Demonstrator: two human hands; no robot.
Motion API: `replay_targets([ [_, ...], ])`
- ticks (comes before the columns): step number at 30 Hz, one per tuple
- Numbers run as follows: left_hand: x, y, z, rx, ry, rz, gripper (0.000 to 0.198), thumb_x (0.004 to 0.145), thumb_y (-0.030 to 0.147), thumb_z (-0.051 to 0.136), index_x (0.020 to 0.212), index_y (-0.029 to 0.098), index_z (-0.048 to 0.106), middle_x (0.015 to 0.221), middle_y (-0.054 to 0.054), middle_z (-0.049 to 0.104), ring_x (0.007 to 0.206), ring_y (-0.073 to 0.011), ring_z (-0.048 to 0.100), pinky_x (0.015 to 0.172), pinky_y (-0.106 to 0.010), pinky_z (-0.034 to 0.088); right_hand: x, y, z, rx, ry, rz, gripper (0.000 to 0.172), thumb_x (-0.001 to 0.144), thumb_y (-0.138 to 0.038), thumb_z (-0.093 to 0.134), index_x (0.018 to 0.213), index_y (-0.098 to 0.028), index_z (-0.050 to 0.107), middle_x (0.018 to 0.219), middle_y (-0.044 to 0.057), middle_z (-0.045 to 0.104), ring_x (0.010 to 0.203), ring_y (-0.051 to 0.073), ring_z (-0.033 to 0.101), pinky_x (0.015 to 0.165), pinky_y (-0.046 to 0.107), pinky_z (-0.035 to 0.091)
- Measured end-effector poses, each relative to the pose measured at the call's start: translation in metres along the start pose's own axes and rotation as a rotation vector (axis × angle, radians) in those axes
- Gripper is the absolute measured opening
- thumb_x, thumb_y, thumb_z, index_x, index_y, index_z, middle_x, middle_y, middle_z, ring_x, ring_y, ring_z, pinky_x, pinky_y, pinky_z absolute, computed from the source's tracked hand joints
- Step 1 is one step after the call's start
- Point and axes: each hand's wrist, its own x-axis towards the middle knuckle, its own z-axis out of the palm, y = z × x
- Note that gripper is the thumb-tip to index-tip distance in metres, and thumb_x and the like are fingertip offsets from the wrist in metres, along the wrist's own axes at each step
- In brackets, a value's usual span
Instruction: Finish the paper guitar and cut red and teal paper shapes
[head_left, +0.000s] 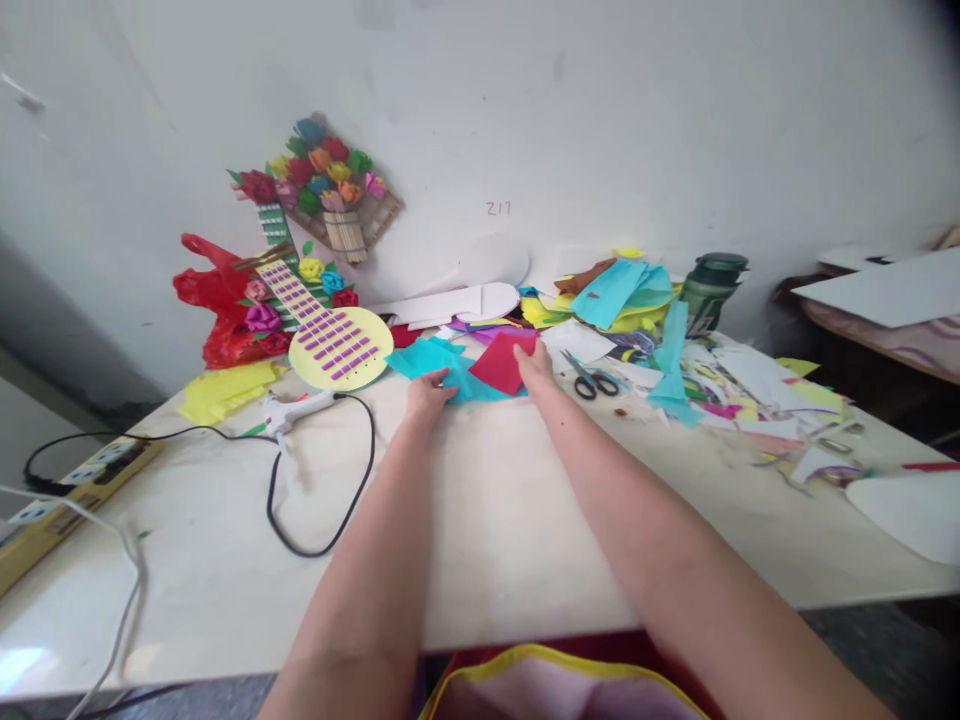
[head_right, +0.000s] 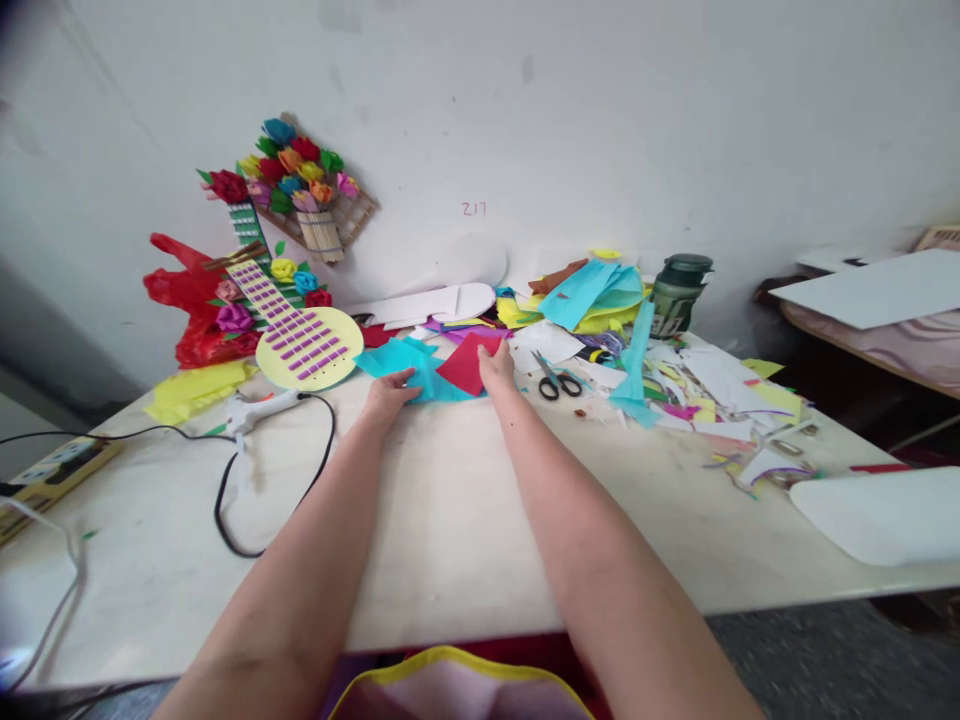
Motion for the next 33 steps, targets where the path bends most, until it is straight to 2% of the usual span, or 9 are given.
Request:
replay_targets([
  [2,-0.001,0.001,0.004,0.005,0.016,0.003,0.05,0.046,0.019,0.078,0.095,0.015,0.07,0.071,-0.002,0.065,0.07,-0.0171,0.058,0.07,-0.028,0.044,0.0,-0.003,-0.005,-0.047,0.03,-0.024,0.055,0.086,-0.029,0.042,0.136,-0.007,0.034,0.135,0.017,0.044,0.124,0.02,0.042,0.1,0.03,0.033],
  [4,-0.001,0.003,0.008,0.041,0.037,0.005,0.048,0.048,0.018,0.077,0.095,0.015,0.07,0.078,-0.004,0.068,0.076,-0.0189,0.06,0.072,-0.029,0.045,-0.001,-0.006,-0.013,-0.134,0.076,-0.105,0.053,0.085,-0.023,0.044,0.136,-0.009,0.036,0.139,0.015,0.039,0.128,0.02,0.036,0.103,0.031,0.029],
  [7,0.001,0.006,0.01,0.126,0.067,-0.015,0.046,0.05,0.016,0.076,0.095,0.014,0.07,0.079,-0.005,0.069,0.079,-0.0208,0.061,0.072,-0.029,0.045,-0.004,-0.007,-0.034,-0.348,0.08,-0.175,0.042,0.082,-0.018,0.046,0.123,-0.01,0.052,0.129,0.016,0.049,0.12,0.026,0.043,0.099,0.036,0.033],
  [10,0.001,0.01,0.011,0.205,0.094,-0.025,0.044,0.051,0.01,0.073,0.095,0.014,0.071,0.073,-0.004,0.068,0.077,-0.0208,0.061,0.071,-0.028,0.045,-0.011,-0.002,-0.059,-0.571,0.074,-0.115,0.033,0.081,-0.016,0.047,0.108,-0.008,0.063,0.111,0.02,0.059,0.109,0.03,0.05,0.091,0.039,0.038],
  [14,-0.001,0.014,0.011,0.233,0.117,-0.016,0.04,0.05,0.007,0.071,0.089,0.015,0.072,0.063,-0.001,0.063,0.073,-0.0199,0.06,0.07,-0.028,0.044,-0.02,0.011,-0.083,-0.762,0.057,0.044,0.032,0.078,-0.021,0.054,0.105,-0.008,0.065,0.108,0.02,0.06,0.11,0.032,0.05,0.089,0.04,0.039],
  [17,-0.002,0.014,0.01,0.184,0.121,-0.007,0.036,0.047,0.007,0.072,0.082,0.014,0.072,0.057,0.0,0.059,0.068,-0.0194,0.059,0.067,-0.028,0.043,-0.023,0.022,-0.087,-0.797,-0.018,0.148,0.035,0.077,-0.023,0.056,0.108,-0.009,0.064,0.112,0.021,0.058,0.109,0.032,0.053,0.087,0.039,0.041],
  [22,-0.002,0.009,0.009,0.067,0.033,0.013,0.034,0.045,0.013,0.077,0.079,0.015,0.072,0.053,0.002,0.056,0.059,-0.0153,0.057,0.063,-0.027,0.045,-0.022,0.027,-0.083,-0.821,-0.007,0.139,0.032,0.079,-0.016,0.052,0.108,-0.009,0.064,0.111,0.022,0.059,0.108,0.029,0.056,0.084,0.036,0.044],
  [27,-0.008,0.013,0.013,-0.049,-0.058,-0.078,0.041,0.048,0.017,0.08,0.087,0.011,0.069,0.054,0.001,0.059,0.05,-0.0129,0.058,0.058,-0.027,0.05,-0.022,0.021,-0.086,-0.794,-0.028,0.163,0.03,0.076,-0.016,0.057,0.104,-0.012,0.066,0.106,0.02,0.064,0.102,0.027,0.06,0.081,0.036,0.046],
  [33,-0.016,0.026,0.017,-0.076,-0.045,-0.162,0.036,0.057,0.011,0.076,0.091,0.008,0.066,0.057,-0.003,0.064,0.048,-0.0145,0.062,0.058,-0.027,0.053,-0.024,0.014,-0.089,-0.755,-0.052,0.173,0.032,0.074,-0.019,0.061,0.104,-0.012,0.066,0.105,0.02,0.064,0.101,0.027,0.061,0.079,0.034,0.047],
])
